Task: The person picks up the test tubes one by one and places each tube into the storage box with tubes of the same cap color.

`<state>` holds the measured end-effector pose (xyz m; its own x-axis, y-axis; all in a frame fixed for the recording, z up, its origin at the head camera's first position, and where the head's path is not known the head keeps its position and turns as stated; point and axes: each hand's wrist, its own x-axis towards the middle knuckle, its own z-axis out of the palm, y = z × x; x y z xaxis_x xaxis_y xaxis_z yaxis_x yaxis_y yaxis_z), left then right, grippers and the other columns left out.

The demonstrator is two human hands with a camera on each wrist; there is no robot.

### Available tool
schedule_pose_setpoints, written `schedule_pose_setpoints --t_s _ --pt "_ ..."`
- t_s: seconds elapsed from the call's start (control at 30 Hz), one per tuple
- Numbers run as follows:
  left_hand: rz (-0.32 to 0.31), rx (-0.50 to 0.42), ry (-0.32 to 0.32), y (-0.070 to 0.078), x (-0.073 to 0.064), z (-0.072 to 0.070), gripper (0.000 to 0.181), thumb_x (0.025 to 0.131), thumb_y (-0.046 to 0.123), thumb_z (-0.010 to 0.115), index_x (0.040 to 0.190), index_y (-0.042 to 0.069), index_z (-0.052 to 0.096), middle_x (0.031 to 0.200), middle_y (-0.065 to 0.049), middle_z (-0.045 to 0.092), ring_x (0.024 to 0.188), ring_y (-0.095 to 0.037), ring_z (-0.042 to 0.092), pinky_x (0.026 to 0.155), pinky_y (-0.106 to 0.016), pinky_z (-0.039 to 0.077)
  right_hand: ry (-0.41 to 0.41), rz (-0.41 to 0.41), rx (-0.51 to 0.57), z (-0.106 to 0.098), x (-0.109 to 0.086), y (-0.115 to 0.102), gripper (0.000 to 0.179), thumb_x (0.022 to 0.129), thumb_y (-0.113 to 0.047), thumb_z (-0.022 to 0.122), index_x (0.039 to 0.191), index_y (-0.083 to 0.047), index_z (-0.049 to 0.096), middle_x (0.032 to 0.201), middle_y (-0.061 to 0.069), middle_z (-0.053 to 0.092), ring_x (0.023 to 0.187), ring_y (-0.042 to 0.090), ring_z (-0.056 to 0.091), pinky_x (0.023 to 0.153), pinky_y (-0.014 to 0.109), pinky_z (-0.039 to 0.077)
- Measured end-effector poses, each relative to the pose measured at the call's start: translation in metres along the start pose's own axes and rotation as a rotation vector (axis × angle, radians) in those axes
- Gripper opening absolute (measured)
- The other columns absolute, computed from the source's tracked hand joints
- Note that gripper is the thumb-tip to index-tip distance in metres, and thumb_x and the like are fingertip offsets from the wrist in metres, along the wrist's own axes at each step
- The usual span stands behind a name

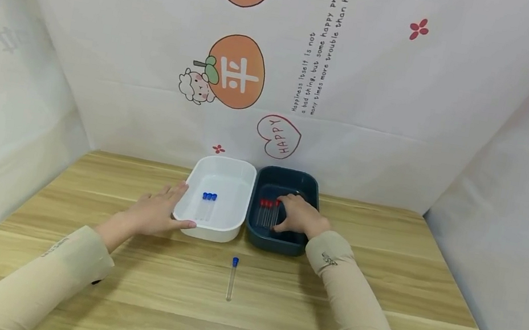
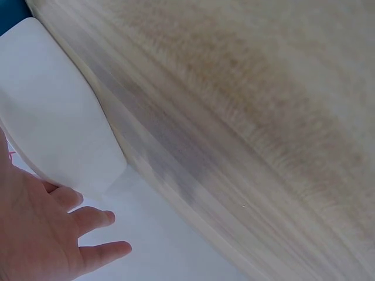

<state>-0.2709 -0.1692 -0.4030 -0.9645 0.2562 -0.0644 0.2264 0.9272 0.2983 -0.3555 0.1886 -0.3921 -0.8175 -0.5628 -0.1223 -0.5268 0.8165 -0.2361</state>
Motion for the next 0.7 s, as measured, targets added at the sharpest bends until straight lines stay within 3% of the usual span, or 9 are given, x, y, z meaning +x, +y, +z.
schedule_pose_setpoints --t_s 0.23,0.7 --pt "-0.004 0.01 0.002 0.0 0.001 0.001 0.112 0.09 0.073 0.06 0.163 0.001 0.015 0.17 -0.016 0.014 0.152 -0.047 0.016 0.114 -0.074 0.016 -0.037 0.032 -0.028 0.001 0.003 0.0 0.079 0.089 -0.032 0.082 0.147 0.008 0.047 0.149 0.03 0.045 0.139 0.046 0.041 0.113 0.054 0.037" --pt "0.002 0.012 0.007 -0.002 0.0 0.002 0.115 0.088 0.078 0.058 0.164 0.002 0.016 0.17 -0.015 0.015 0.152 -0.046 0.017 0.113 -0.074 0.018 -0.063 -0.003 0.02 0.008 0.011 0.002 0.077 0.089 -0.029 0.08 0.147 0.009 0.047 0.148 0.032 0.044 0.138 0.046 0.041 0.113 0.054 0.037"
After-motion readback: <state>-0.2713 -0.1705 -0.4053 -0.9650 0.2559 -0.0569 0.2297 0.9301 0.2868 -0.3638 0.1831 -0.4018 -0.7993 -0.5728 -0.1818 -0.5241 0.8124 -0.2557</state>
